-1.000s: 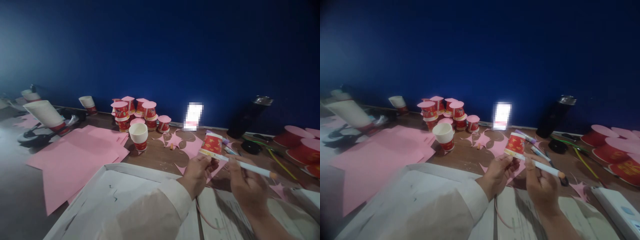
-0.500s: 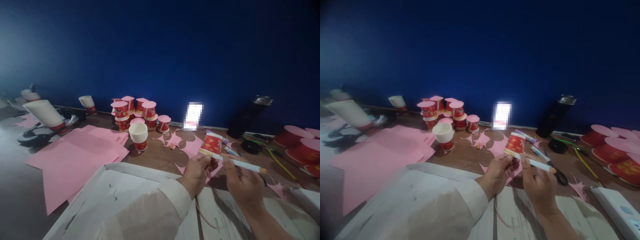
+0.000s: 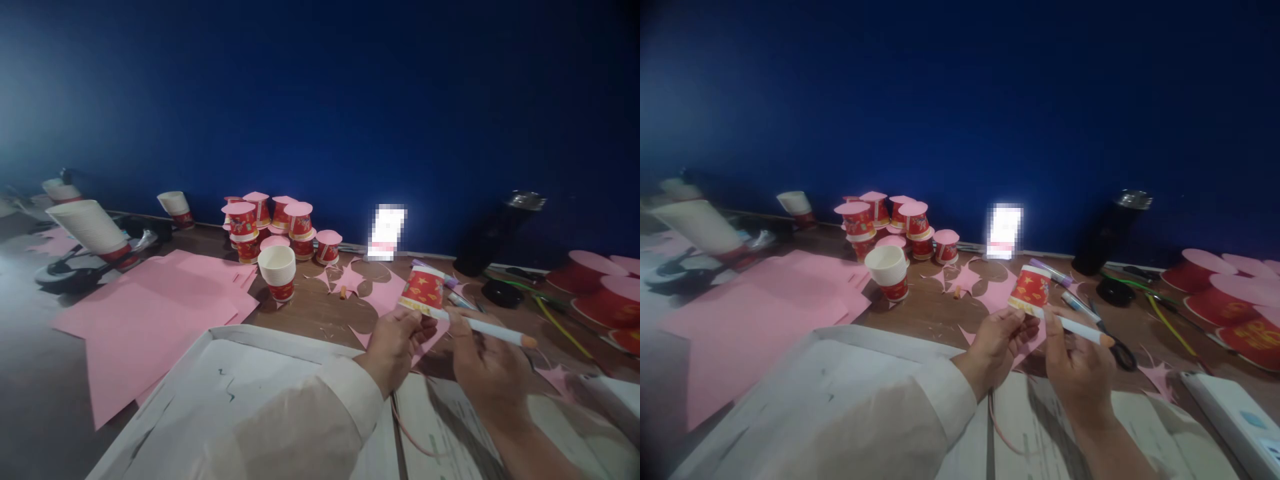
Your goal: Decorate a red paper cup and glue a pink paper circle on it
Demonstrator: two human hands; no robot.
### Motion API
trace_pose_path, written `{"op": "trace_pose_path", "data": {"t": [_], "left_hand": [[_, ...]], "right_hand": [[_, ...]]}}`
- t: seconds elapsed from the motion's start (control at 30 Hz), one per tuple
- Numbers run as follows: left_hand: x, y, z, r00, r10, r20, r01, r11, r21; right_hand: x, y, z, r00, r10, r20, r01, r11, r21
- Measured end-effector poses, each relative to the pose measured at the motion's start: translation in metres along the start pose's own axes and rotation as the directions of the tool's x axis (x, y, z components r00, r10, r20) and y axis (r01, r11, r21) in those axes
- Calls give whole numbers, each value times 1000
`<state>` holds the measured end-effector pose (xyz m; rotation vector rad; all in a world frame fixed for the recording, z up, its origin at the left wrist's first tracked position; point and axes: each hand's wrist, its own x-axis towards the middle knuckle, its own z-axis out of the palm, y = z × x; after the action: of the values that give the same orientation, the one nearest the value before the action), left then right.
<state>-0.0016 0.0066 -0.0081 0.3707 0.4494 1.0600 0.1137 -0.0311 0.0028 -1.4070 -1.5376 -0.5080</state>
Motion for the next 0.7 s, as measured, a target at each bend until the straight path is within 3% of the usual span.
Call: {"op": "trace_pose_path", "data": {"t": [0.13, 0.3, 0.5, 0.7], "left_hand": [[0, 0, 0, 1000, 1, 6, -1, 1000, -9], [1, -1, -2, 1000, 4, 19, -4, 1000, -27], [6, -3, -5, 1000, -6, 15, 6, 1000, -21], [2, -3, -4, 999, -29, 17, 30, 999, -20]], "right_hand": [[-2, 1, 1, 998, 52, -26, -52, 999, -1], [-1, 2, 2, 1000, 3, 13, -3, 999, 38], [-2, 1, 1, 998, 24, -49, -25, 1000, -19], [0, 1, 2, 999, -25, -30, 25, 1000, -7]]}}
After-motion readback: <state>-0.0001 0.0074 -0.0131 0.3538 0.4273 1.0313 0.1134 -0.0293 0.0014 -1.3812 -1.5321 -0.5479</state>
